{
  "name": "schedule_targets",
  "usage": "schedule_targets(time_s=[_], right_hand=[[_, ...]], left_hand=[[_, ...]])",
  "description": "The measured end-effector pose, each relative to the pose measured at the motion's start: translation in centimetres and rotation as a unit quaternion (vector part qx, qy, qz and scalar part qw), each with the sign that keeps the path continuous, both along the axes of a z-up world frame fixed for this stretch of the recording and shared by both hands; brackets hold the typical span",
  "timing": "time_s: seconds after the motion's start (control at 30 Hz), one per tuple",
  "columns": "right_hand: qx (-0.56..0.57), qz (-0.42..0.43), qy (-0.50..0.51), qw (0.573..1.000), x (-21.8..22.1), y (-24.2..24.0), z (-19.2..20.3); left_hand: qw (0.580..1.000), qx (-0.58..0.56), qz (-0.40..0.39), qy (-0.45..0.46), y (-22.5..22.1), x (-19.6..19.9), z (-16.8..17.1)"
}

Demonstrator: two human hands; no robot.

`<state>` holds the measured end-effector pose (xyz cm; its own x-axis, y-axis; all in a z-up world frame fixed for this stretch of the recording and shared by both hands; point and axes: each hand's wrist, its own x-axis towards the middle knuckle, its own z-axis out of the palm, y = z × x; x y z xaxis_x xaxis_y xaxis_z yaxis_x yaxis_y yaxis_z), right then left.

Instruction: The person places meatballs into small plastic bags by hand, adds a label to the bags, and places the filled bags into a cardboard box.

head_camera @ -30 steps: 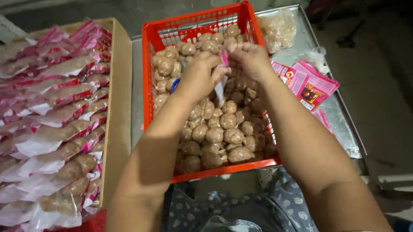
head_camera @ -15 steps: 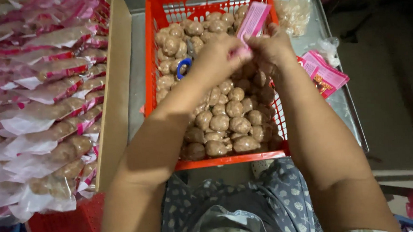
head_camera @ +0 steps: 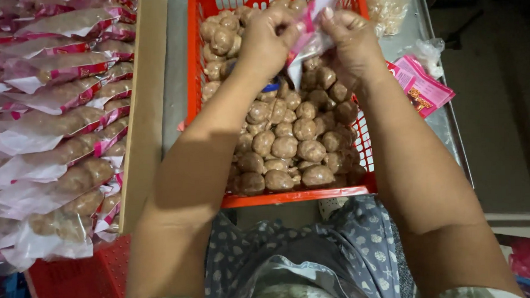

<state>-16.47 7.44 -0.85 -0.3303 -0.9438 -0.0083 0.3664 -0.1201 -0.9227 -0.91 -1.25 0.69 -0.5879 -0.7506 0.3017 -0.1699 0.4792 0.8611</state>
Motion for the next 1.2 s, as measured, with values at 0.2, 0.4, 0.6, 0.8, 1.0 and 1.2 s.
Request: schedule_targets(time_s=[0.2,0.4,0.6,0.8,1.0,1.2], right_hand=[[0.007,-0.247,0.231,0.941,-3.6,-1.2,-2.5],[-0.028,-0.288,0.345,0.893,-4.1,-1.4,-3.0],[-0.016,-0.270,0.270,0.924,-4.9,-2.3,-4.7],[-0.001,-0.256,0.246,0.935,-3.4,-1.9,-3.4],[0.014,-0.246,0.284,0.927,-4.6,-1.9,-4.1],[0.002,-0.264,0.230,0.937,-4.7,-2.2,-4.1]], left_hand=[[0.999,0.034,0.028,-0.004,0.7,0.6,1.1],[0.801,0.029,-0.270,-0.533,9.0,2.0,8.8],[0.650,-0.157,-0.366,-0.647,11.8,-0.9,3.5],[0.585,-0.215,-0.378,-0.684,13.4,-1.7,3.1],[0.646,-0.218,-0.380,-0.625,12.8,-0.7,3.7],[0.748,0.082,-0.399,-0.525,9.3,0.6,5.9]])
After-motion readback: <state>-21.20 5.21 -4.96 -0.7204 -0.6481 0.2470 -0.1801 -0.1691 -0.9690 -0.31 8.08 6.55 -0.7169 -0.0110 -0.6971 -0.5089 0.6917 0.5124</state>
